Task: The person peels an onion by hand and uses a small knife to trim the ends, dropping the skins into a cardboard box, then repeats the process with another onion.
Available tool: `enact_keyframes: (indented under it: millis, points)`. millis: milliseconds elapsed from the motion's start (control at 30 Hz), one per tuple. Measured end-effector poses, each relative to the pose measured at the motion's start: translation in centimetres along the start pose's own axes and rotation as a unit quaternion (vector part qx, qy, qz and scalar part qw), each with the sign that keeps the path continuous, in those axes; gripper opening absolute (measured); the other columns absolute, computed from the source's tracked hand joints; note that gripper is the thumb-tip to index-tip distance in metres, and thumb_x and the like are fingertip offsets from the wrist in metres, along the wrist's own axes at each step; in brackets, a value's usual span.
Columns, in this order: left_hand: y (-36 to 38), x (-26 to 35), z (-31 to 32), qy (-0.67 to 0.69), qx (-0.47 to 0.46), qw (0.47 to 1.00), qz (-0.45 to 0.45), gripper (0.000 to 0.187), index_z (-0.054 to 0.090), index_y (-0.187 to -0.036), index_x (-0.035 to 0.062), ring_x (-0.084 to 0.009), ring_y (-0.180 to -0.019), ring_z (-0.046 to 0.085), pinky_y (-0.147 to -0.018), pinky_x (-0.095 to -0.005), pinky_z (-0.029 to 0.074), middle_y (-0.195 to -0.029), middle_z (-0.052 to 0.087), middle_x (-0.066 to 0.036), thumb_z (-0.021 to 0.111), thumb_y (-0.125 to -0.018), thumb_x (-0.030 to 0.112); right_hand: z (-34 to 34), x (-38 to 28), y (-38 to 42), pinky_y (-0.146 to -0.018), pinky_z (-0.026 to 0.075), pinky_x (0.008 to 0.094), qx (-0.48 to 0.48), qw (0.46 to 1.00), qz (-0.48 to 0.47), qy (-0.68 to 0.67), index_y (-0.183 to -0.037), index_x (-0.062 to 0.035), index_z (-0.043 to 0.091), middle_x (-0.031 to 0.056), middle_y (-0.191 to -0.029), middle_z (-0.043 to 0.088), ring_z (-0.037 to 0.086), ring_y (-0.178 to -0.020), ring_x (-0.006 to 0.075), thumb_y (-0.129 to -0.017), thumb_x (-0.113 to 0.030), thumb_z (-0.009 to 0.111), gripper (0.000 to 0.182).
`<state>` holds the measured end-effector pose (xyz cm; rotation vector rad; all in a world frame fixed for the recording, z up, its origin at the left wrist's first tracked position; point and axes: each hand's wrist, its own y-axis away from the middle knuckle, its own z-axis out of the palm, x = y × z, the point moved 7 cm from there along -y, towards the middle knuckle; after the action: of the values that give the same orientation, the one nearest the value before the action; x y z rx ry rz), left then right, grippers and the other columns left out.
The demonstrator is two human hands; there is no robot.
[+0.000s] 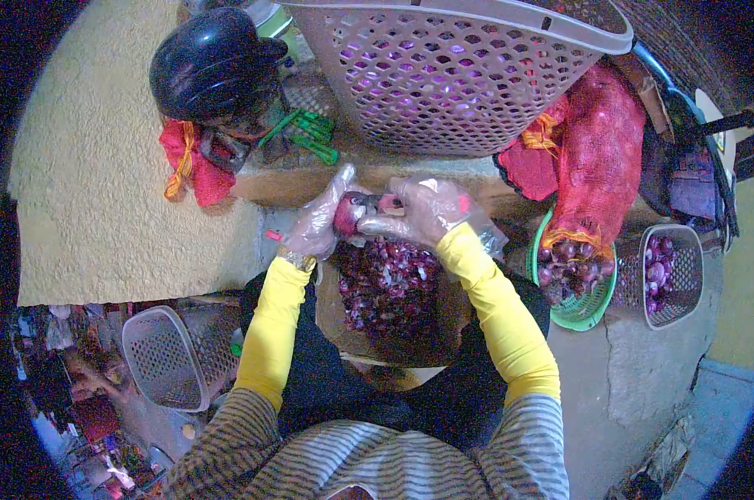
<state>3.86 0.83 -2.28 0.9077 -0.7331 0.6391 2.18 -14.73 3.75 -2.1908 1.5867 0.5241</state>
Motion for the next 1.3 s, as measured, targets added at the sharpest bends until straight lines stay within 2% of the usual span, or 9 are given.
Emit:
enact_keyframes:
  millis: [133,267,367,433,533,667,833,933,1300]
  points:
    - [-0.6,-0.5,-0.1,0.035,0.026,0.999,0.010,0.051,0.068,-0.099,0.0072,-0.0122,-0.069,0.065,-0.062,-0.0278,0.056,-0.083,0.068,-0.005,0.055,-0.098,0.056,-0.4,-0.2,0.0,-0.067,0.054,0.0473,-0.009,0.999,0.016,0.027,-0.091,-0.0120,0.067,0.0128,-0.076,0.070,0.070,-0.074,0.0367,-0.076,-0.066,0.072,0.057]
    - [-0.5,0.6,0.1,0.146,0.043,0.986,0.071,0.043,0.063,-0.115,0.0062,-0.0170,-0.084,0.067,-0.075,-0.0369,0.060,-0.098,0.067,-0.007,0.058,-0.099,0.046,-1.1,-0.4,0.0,-0.069,0.055,0.0449,0.021,0.998,0.035,-0.041,-0.100,-0.0098,0.068,0.0153,-0.082,0.071,0.072,-0.080,0.0312,-0.081,-0.061,0.072,0.055]
    - [-1.3,0.2,-1.2,0.219,0.029,0.971,0.095,0.039,0.058,-0.124,0.0056,-0.0231,-0.105,0.064,-0.090,-0.0485,0.059,-0.119,0.062,-0.010,0.057,-0.102,0.038,1.4,2.8,0.3,-0.072,0.054,0.0419,-0.013,0.972,0.152,-0.179,-0.112,-0.0076,0.065,0.0119,-0.089,0.070,0.069,-0.084,0.0222,-0.087,-0.052,0.071,0.051]
    - [-1.6,0.9,-1.2,0.226,-0.005,0.964,0.143,0.039,0.053,-0.128,0.0046,-0.0285,-0.118,0.059,-0.098,-0.0515,0.055,-0.130,0.059,-0.012,0.056,-0.102,0.033,4.0,3.8,1.5,-0.074,0.052,0.0363,-0.049,0.839,0.252,-0.480,-0.114,-0.0055,0.062,0.0059,-0.093,0.064,0.061,-0.086,0.0151,-0.092,-0.043,0.071,0.045]
    - [-1.4,1.7,-0.7,0.236,-0.039,0.962,0.129,0.039,0.051,-0.133,0.0042,-0.0279,-0.123,0.056,-0.102,-0.0499,0.052,-0.131,0.055,-0.012,0.059,-0.101,0.024,5.4,4.4,0.8,-0.075,0.049,0.0318,-0.049,0.836,0.215,-0.503,-0.112,-0.0043,0.060,0.0006,-0.092,0.058,0.055,-0.084,0.0135,-0.091,-0.041,0.073,0.044]
    - [-0.8,2.7,0.2,0.166,-0.114,0.971,0.129,0.051,0.042,-0.143,0.0041,-0.0251,-0.122,0.056,-0.106,-0.0446,0.048,-0.128,0.054,-0.013,0.063,-0.095,0.007,3.7,3.8,0.0,-0.065,0.049,0.0262,-0.023,0.929,0.092,-0.359,-0.117,-0.0051,0.057,-0.0025,-0.081,0.049,0.051,-0.071,0.0106,-0.088,-0.039,0.077,0.049]
    - [-0.4,3.2,0.7,0.055,-0.090,0.983,0.149,0.070,0.037,-0.146,0.0042,-0.0222,-0.118,0.058,-0.106,-0.0367,0.048,-0.128,0.054,-0.012,0.071,-0.085,-0.001,-2.2,1.0,0.1,-0.071,0.053,0.0378,0.022,0.988,0.124,-0.083,-0.096,-0.0052,0.068,0.0130,-0.083,0.069,0.068,-0.079,0.0244,-0.074,-0.051,0.083,0.054]
    - [0.1,3.6,1.1,-0.001,-0.072,0.983,0.169,0.073,0.040,-0.145,0.0043,-0.0201,-0.116,0.059,-0.105,-0.0337,0.047,-0.128,0.054,-0.010,0.075,-0.081,-0.001,-2.5,0.9,0.3,-0.073,0.054,0.0411,0.085,0.990,0.082,-0.072,-0.093,-0.0066,0.068,0.0177,-0.086,0.070,0.070,-0.083,0.0325,-0.072,-0.055,0.082,0.055]
    - [-0.3,3.0,0.9,-0.160,-0.042,0.967,0.192,0.070,0.048,-0.139,0.0036,-0.0166,-0.113,0.058,-0.103,-0.0325,0.046,-0.126,0.058,-0.007,0.082,-0.078,0.009,-2.7,-0.1,0.4,-0.071,0.054,0.0469,0.074,0.995,0.060,-0.017,-0.101,-0.0109,0.067,0.0160,-0.086,0.070,0.069,-0.080,0.0362,-0.074,-0.051,0.080,0.050]
